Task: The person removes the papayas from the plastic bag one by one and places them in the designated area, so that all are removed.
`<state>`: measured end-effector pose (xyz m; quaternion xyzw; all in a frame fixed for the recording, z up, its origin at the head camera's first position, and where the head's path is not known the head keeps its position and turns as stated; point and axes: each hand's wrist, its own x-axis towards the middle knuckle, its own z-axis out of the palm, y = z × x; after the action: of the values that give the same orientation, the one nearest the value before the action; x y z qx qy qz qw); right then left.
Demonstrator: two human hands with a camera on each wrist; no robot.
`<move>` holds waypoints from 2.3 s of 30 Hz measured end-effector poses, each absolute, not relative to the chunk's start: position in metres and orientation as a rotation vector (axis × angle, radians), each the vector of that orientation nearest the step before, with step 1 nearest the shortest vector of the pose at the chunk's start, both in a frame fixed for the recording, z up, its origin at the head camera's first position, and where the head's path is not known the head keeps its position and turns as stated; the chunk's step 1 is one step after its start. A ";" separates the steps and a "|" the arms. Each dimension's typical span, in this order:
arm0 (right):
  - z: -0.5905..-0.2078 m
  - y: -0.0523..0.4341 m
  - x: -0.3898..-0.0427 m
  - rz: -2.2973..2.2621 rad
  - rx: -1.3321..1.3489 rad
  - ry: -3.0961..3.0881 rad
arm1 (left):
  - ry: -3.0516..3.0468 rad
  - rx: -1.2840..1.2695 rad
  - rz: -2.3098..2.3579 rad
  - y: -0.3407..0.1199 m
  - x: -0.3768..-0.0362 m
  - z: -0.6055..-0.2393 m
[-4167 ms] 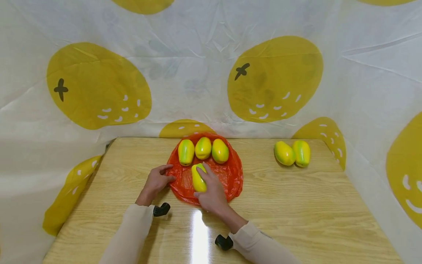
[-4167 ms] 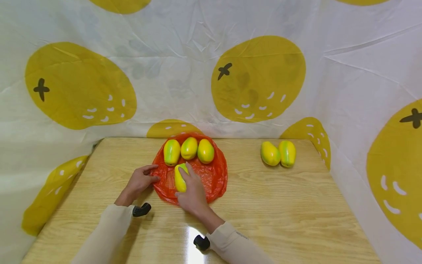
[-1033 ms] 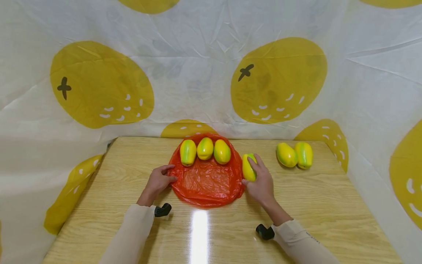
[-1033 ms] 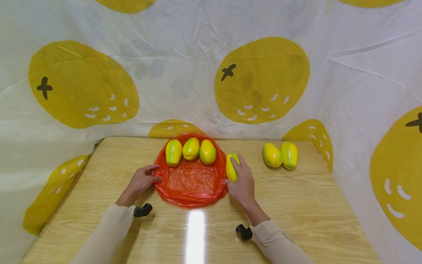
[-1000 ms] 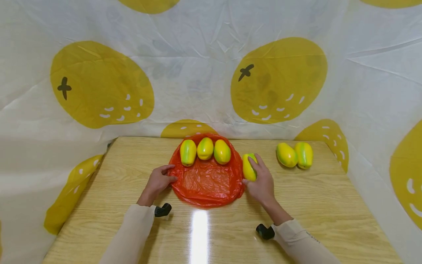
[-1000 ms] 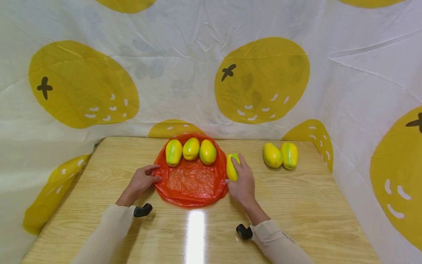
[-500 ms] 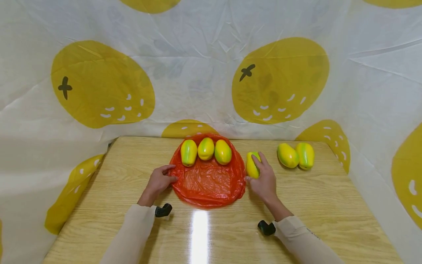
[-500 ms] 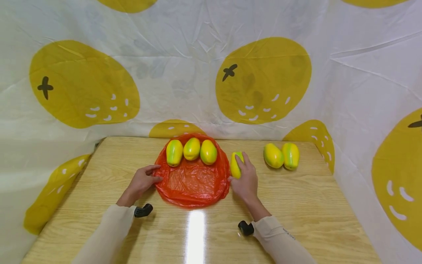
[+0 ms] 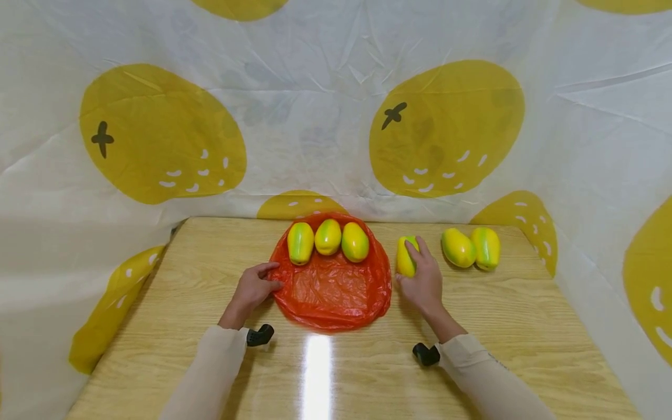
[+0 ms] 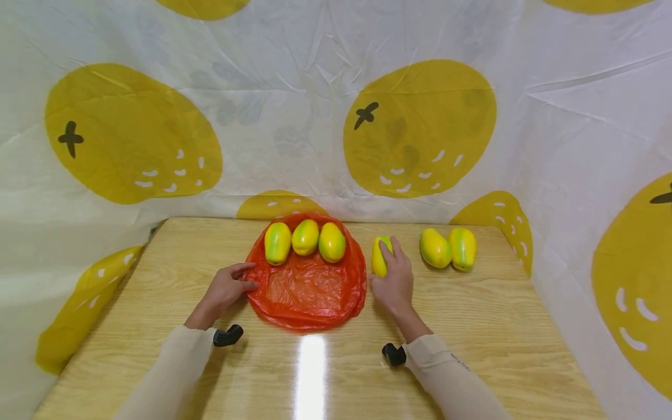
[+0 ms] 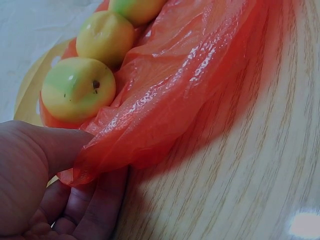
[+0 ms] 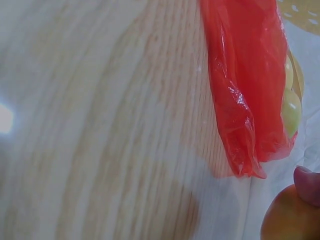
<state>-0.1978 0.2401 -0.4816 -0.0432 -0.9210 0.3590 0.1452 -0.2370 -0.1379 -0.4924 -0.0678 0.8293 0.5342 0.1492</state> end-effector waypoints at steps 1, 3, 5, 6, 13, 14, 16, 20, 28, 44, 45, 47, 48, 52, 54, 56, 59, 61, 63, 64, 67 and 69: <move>-0.481 0.240 -0.199 1.030 -0.125 -2.654 | 2.388 -0.191 1.536 -0.138 -0.237 -0.492; -0.482 0.241 -0.200 1.023 -0.124 -2.656 | 2.387 -0.193 1.547 -0.138 -0.237 -0.493; -0.482 0.241 -0.201 1.018 -0.124 -2.662 | 2.387 -0.187 1.552 -0.138 -0.237 -0.494; -0.483 0.241 -0.201 1.015 -0.127 -2.665 | 2.388 -0.187 1.553 -0.139 -0.237 -0.494; -0.486 0.246 -0.205 0.994 -0.129 -2.646 | 2.396 -0.188 1.548 -0.139 -0.238 -0.495; -0.486 0.247 -0.206 0.990 -0.130 -2.642 | 2.400 -0.188 1.547 -0.138 -0.238 -0.495; -0.486 0.249 -0.207 0.980 -0.132 -2.637 | 2.401 -0.186 1.547 -0.137 -0.238 -0.496; -0.488 0.253 -0.211 0.955 -0.146 -2.643 | 2.405 -0.188 1.537 -0.135 -0.239 -0.498; -0.494 0.259 -0.219 0.964 -0.168 -2.648 | 2.414 -0.200 1.548 -0.136 -0.238 -0.498; -0.491 0.268 -0.230 0.978 -0.215 -2.649 | 2.397 -0.219 1.534 -0.138 -0.241 -0.497; -0.489 0.269 -0.231 0.980 -0.219 -2.652 | 2.390 -0.225 1.538 -0.138 -0.241 -0.497; -0.488 0.270 -0.233 0.985 -0.230 -2.654 | 2.385 -0.223 1.540 -0.137 -0.241 -0.495; -0.488 0.271 -0.234 0.985 -0.235 -2.654 | 2.385 -0.220 1.537 -0.137 -0.241 -0.495; -0.486 0.273 -0.237 0.990 -0.255 -2.657 | 2.399 -0.208 1.526 -0.136 -0.240 -0.494; -0.485 0.273 -0.238 0.994 -0.258 -2.661 | 2.400 -0.215 1.521 -0.137 -0.239 -0.495; -0.485 0.274 -0.240 0.995 -0.257 -2.661 | 2.397 -0.219 1.526 -0.137 -0.239 -0.495; -0.485 0.275 -0.242 0.996 -0.253 -2.658 | 2.399 -0.215 1.530 -0.138 -0.240 -0.496; -0.485 0.275 -0.244 0.993 -0.250 -2.659 | 2.401 -0.219 1.528 -0.138 -0.240 -0.495; -0.485 0.276 -0.246 0.989 -0.249 -2.662 | 2.403 -0.220 1.524 -0.138 -0.239 -0.495; -0.485 0.277 -0.246 0.988 -0.249 -2.664 | 2.403 -0.219 1.521 -0.138 -0.239 -0.495; -0.485 0.278 -0.248 0.986 -0.244 -2.660 | 2.402 -0.215 1.517 -0.137 -0.238 -0.494; -0.485 0.279 -0.249 0.987 -0.240 -2.659 | 2.404 -0.211 1.517 -0.137 -0.238 -0.493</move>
<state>-0.2488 0.2787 -0.4852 -0.0833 -0.9240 0.3429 0.1473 -0.2375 -0.1369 -0.4931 -0.0732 0.8345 0.5265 0.1452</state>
